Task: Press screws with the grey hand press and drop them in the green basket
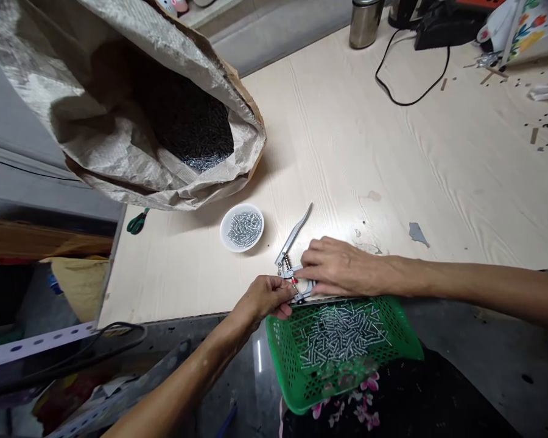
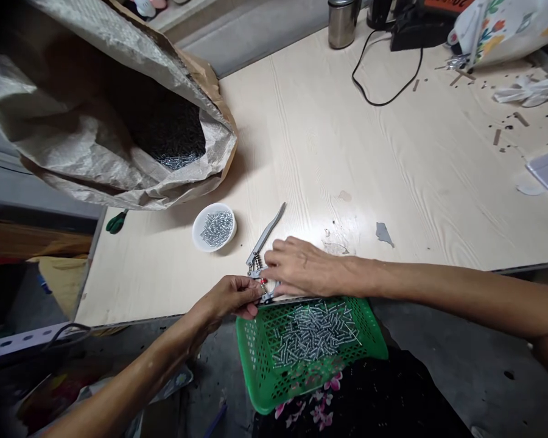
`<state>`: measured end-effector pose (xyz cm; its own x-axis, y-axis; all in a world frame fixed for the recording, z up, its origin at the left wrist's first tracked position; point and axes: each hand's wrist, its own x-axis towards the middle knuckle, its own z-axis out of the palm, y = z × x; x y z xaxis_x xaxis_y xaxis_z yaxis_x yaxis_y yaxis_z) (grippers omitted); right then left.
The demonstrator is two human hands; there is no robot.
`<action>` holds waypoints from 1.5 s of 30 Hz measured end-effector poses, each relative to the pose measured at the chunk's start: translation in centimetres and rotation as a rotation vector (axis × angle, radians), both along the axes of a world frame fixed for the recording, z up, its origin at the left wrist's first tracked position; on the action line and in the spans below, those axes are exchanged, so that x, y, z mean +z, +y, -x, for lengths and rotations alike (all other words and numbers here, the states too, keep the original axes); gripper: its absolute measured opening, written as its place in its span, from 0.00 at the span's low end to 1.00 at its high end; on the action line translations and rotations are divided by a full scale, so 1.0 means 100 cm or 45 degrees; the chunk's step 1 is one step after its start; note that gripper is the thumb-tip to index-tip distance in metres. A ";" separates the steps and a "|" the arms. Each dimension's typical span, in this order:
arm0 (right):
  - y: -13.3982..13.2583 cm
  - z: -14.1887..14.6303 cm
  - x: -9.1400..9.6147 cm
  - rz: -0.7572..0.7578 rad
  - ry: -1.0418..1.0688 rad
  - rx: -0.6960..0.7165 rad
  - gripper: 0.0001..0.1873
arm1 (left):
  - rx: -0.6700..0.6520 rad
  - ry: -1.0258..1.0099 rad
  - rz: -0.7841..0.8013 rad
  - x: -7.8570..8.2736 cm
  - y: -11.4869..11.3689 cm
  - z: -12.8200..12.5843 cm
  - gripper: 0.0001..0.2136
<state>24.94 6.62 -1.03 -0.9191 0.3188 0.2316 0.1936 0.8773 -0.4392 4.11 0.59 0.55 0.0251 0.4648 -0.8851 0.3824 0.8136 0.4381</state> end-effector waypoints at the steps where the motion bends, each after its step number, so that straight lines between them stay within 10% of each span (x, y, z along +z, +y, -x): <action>1: -0.008 0.001 -0.002 0.019 0.000 0.007 0.19 | 0.006 -0.031 -0.013 -0.001 -0.001 0.002 0.13; 10: -0.029 0.022 -0.034 0.052 0.017 -0.088 0.15 | 0.183 0.017 0.003 0.007 -0.004 -0.007 0.09; 28: -0.011 -0.009 -0.007 0.308 -0.499 -0.446 0.07 | 0.080 0.146 -0.301 0.002 -0.020 -0.014 0.13; 45: -0.048 -0.017 -0.024 0.128 0.003 -0.618 0.14 | 0.052 0.182 -0.644 -0.002 -0.037 -0.011 0.10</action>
<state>26.59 1.77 -3.47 -0.6587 0.7307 0.1795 0.5680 0.6393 -0.5182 5.17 -3.09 0.34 -0.1065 0.8327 -0.5434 0.4395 0.5296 0.7255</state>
